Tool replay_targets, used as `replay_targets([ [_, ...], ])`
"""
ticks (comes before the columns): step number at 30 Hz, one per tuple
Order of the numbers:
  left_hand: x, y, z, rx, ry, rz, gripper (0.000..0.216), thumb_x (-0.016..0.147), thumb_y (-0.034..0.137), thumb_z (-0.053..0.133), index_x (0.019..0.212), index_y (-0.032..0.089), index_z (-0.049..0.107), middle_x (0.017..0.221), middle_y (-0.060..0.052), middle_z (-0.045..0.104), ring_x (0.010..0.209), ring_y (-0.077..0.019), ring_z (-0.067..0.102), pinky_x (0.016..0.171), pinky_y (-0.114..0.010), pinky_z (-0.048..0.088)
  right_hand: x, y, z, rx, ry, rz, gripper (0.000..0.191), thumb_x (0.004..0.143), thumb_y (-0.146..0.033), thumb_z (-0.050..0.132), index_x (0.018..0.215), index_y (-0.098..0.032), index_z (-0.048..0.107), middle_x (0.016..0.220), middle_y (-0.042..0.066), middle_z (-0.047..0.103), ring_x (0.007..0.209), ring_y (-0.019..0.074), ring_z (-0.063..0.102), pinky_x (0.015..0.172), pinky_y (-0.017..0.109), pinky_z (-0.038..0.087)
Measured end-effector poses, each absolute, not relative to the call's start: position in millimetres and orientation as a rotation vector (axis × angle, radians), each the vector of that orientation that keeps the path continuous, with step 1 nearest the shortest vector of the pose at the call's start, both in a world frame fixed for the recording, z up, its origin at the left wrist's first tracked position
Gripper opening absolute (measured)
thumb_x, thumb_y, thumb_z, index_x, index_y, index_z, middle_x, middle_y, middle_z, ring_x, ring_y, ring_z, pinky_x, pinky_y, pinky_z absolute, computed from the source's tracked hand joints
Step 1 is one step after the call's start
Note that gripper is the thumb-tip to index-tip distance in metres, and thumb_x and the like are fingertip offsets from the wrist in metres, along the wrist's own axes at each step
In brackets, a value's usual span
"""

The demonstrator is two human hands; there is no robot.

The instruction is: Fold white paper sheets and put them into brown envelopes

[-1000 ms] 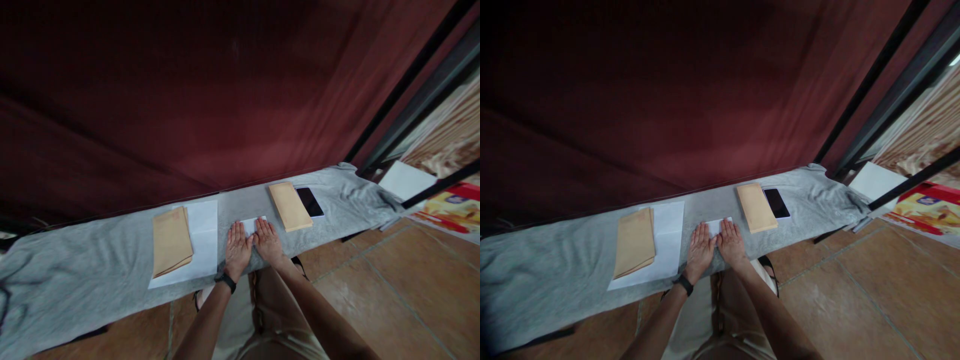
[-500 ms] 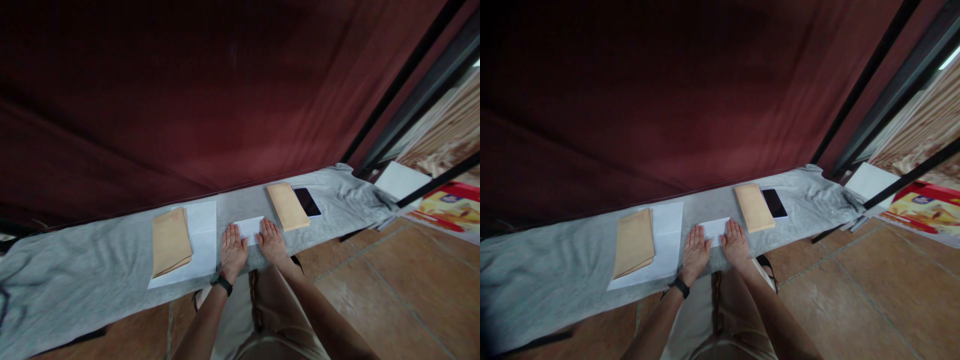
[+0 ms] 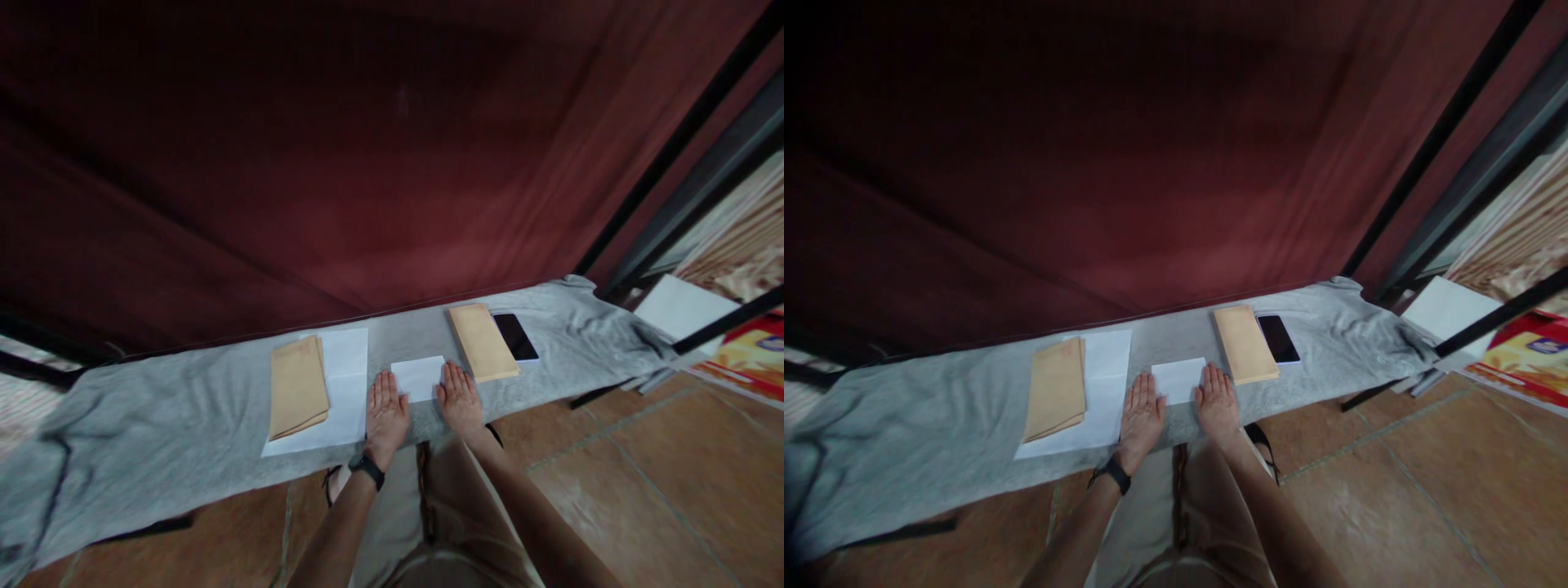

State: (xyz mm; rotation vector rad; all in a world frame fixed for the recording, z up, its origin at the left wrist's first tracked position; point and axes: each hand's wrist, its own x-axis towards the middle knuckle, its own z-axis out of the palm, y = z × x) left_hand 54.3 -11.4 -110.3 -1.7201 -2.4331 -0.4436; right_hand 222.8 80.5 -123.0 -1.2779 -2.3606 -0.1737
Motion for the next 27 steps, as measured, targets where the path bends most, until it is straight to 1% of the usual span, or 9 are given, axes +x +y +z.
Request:
replay_targets([
  [6, 53.1, -9.6, -114.5, -1.725, -2.429, -0.469, 0.061, 0.099, 0.03, 0.035, 0.154, 0.006, 0.03, 0.161, -0.017, 0.031, 0.151, -0.027, 0.024, 0.122, -0.048, 0.026, 226.2, 79.0, -116.4, -1.303, -2.35, -0.106, 0.052, 0.103, -0.026, 0.033, 0.149, -0.004, 0.042, 0.15, 0.019, 0.048, 0.138, 0.0296, 0.046, 0.114, 0.046, 0.034],
  [9, 53.0, -10.0, -113.8, -1.733, -2.429, -0.473, 0.06, 0.099, 0.029, 0.035, 0.154, 0.006, 0.029, 0.161, -0.017, 0.031, 0.151, -0.0271, 0.024, 0.122, -0.049, 0.026, 217.0, 76.6, -108.1, -1.215, -2.392, -0.015, 0.052, 0.103, -0.027, 0.032, 0.151, -0.009, 0.04, 0.153, 0.015, 0.045, 0.141, 0.0275, 0.043, 0.115, 0.046, 0.034],
  [11, 53.3, -10.8, -111.7, -1.739, -2.429, -0.467, 0.059, 0.099, 0.028, 0.036, 0.155, 0.01, 0.03, 0.161, -0.016, 0.03, 0.151, -0.0275, 0.023, 0.122, -0.05, 0.026, 206.7, 73.1, -103.0, -1.088, -2.466, 0.066, 0.051, 0.104, -0.029, 0.032, 0.152, -0.012, 0.04, 0.154, 0.012, 0.044, 0.142, 0.0249, 0.042, 0.116, 0.044, 0.034],
  [13, 53.6, -11.8, -108.7, -1.748, -2.424, -0.457, 0.058, 0.098, 0.026, 0.038, 0.155, 0.016, 0.032, 0.163, -0.014, 0.027, 0.151, -0.0279, 0.022, 0.121, -0.051, 0.027, 195.5, 68.8, -99.7, -0.954, -2.545, 0.145, 0.05, 0.104, -0.029, 0.032, 0.15, -0.014, 0.043, 0.154, 0.01, 0.045, 0.142, 0.0224, 0.042, 0.117, 0.041, 0.035],
  [16, 54.2, -13.2, -104.5, -1.771, -2.412, -0.432, 0.058, 0.097, 0.02, 0.04, 0.154, 0.023, 0.035, 0.164, -0.012, 0.026, 0.152, -0.0284, 0.021, 0.121, -0.052, 0.028, 181.9, 64.5, -98.8, -0.832, -2.626, 0.205, 0.047, 0.105, -0.029, 0.034, 0.148, -0.016, 0.046, 0.152, 0.008, 0.048, 0.141, 0.0205, 0.043, 0.118, 0.042, 0.034],
  [19, 55.0, -13.4, -102.6, -1.776, -2.408, -0.414, 0.058, 0.096, 0.018, 0.04, 0.154, 0.021, 0.036, 0.163, -0.014, 0.027, 0.151, -0.0287, 0.022, 0.12, -0.052, 0.028, 174.8, 66.7, -100.7, -0.839, -2.648, 0.182, 0.046, 0.105, -0.028, 0.035, 0.148, -0.016, 0.046, 0.152, 0.008, 0.048, 0.142, 0.0208, 0.042, 0.119, 0.043, 0.032],
  [23, 55.6, -12.2, -102.5, -1.764, -2.413, -0.412, 0.056, 0.098, 0.023, 0.039, 0.154, 0.018, 0.036, 0.162, -0.015, 0.03, 0.15, -0.029, 0.025, 0.121, -0.052, 0.027, 171.1, 78.5, -103.0, -0.916, -2.636, 0.124, 0.047, 0.104, -0.029, 0.035, 0.149, -0.016, 0.045, 0.154, 0.009, 0.043, 0.143, 0.0229, 0.04, 0.119, 0.044, 0.029],
  [27, 55.1, -11.8, -102.5, -1.758, -2.425, -0.407, 0.057, 0.098, 0.026, 0.039, 0.154, 0.017, 0.036, 0.162, -0.015, 0.029, 0.15, -0.0283, 0.026, 0.121, -0.051, 0.026, 170.2, 90.2, -106.2, -0.999, -2.609, 0.08, 0.05, 0.105, -0.032, 0.035, 0.15, -0.011, 0.042, 0.156, 0.012, 0.04, 0.144, 0.0241, 0.038, 0.119, 0.044, 0.028],
])
